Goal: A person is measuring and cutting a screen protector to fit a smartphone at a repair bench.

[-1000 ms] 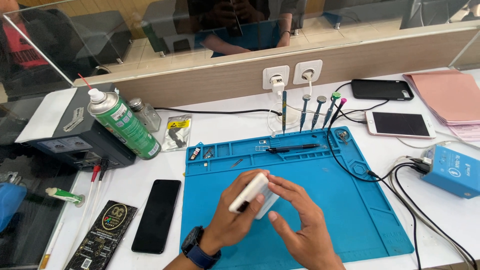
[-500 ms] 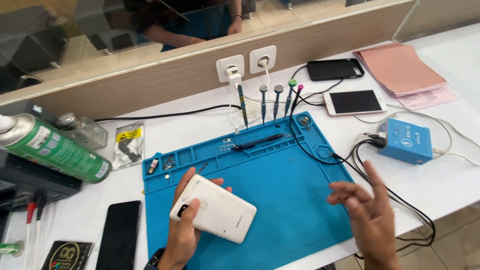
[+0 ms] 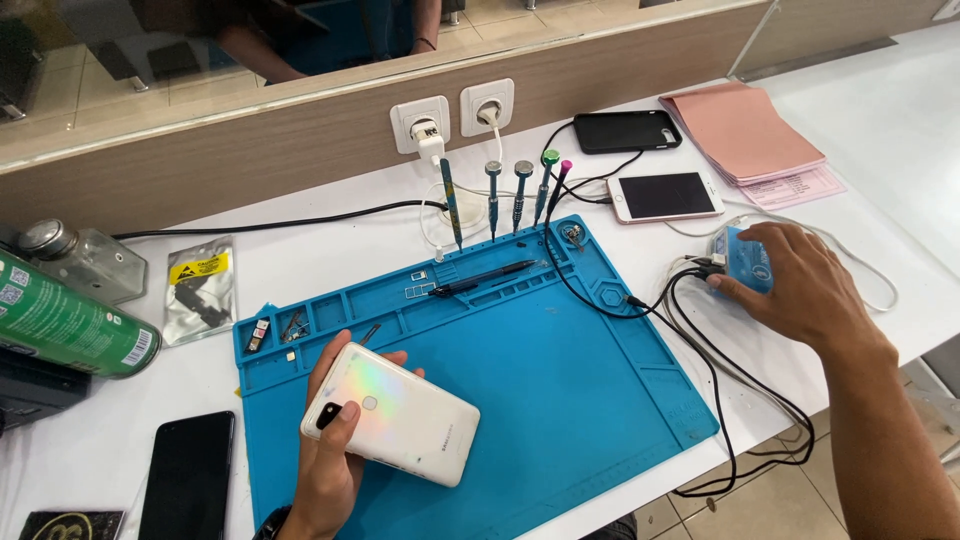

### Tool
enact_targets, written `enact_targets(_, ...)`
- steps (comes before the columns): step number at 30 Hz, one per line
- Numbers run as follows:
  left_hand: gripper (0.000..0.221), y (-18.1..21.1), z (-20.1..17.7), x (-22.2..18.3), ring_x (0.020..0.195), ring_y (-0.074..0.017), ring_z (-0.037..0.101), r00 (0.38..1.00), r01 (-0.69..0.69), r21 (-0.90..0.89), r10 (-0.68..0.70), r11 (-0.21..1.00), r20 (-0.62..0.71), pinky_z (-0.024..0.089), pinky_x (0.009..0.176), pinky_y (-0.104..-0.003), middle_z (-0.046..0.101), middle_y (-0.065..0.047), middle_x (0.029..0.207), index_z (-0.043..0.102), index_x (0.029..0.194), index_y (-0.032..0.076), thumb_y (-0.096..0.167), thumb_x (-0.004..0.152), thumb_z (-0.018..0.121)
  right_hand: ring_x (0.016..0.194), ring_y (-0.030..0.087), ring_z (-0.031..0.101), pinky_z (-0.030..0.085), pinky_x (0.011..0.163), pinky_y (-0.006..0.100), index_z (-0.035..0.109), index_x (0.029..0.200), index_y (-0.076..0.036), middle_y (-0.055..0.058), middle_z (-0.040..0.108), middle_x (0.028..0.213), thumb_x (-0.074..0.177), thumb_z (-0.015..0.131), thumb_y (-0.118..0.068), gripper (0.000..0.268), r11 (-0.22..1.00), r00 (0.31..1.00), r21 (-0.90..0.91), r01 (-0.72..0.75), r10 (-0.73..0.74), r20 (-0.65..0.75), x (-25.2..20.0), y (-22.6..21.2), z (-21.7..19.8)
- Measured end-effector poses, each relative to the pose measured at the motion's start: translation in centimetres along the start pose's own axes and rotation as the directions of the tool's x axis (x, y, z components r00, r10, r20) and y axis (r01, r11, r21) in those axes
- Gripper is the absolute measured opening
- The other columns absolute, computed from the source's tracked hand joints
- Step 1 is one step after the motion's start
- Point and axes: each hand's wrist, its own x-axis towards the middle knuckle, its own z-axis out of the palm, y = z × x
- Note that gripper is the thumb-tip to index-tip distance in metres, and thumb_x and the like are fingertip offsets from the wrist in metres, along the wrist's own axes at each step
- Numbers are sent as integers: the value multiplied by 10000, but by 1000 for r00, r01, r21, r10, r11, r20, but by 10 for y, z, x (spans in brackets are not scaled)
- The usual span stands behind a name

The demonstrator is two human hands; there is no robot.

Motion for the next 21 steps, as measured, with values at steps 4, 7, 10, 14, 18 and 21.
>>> enact_targets(4, 949, -19, -12, 10, 1161, -514, 714, 999, -23, -21, 22, 1000, -30, 569, 983, -620, 693, -317, 1302, 381, 1575, 213, 360, 671, 626, 1317, 384, 547, 472, 1030, 576, 465, 1431, -159, 159, 555, 1471, 814, 648, -666, 819, 998, 998, -40, -57, 58, 19, -4, 7, 19)
enact_targets(7, 945, -14, -6, 6, 1150, -513, 717, 997, -36, -14, 35, 999, -64, 573, 978, -629, 684, -319, 1302, 366, 1579, 199, 347, 677, 609, 1363, 379, 516, 470, 1046, 580, 552, 1407, -217, 125, 530, 1513, 839, 596, -694, 743, 988, 999, -151, 26, -31, -30, -3, 16, 32)
enact_targets(10, 928, -23, -13, 8, 1151, -478, 729, 993, -119, 25, 119, 993, 4, 594, 976, -616, 692, -298, 1291, 341, 1583, 193, 388, 721, 625, 1345, 405, 518, 456, 1050, 577, 558, 1402, -206, 126, 522, 1522, 842, 610, -684, 738, 991, 999, -137, 5, -10, -40, -4, 14, 32)
enact_targets(14, 899, -23, -13, 5, 1161, -461, 723, 981, -190, 36, 188, 981, 52, 596, 987, -609, 685, -292, 1290, 321, 1588, 172, 379, 768, 627, 1322, 410, 534, 458, 1036, 578, 555, 1396, -196, 130, 529, 1509, 820, 635, -686, 760, 994, 998, -113, 8, -14, -55, -8, 11, 33)
enact_targets(18, 866, -21, -9, -1, 1151, -412, 725, 964, -261, 76, 255, 962, 79, 604, 973, -549, 696, -262, 1264, 316, 1589, 155, 399, 815, 618, 1340, 407, 531, 441, 1056, 564, 532, 1442, -187, 122, 526, 1530, 815, 631, -684, 806, 994, 998, -110, -14, 6, -68, -10, 11, 36)
enact_targets(21, 839, -24, -9, -3, 1178, -378, 700, 925, -367, 86, 353, 926, 139, 595, 985, -525, 681, -242, 1267, 291, 1587, 132, 419, 870, 618, 1325, 393, 539, 423, 1065, 558, 500, 1460, -145, 135, 535, 1514, 809, 631, -678, 851, 998, 995, -70, -10, 3, -100, -10, 14, 43)
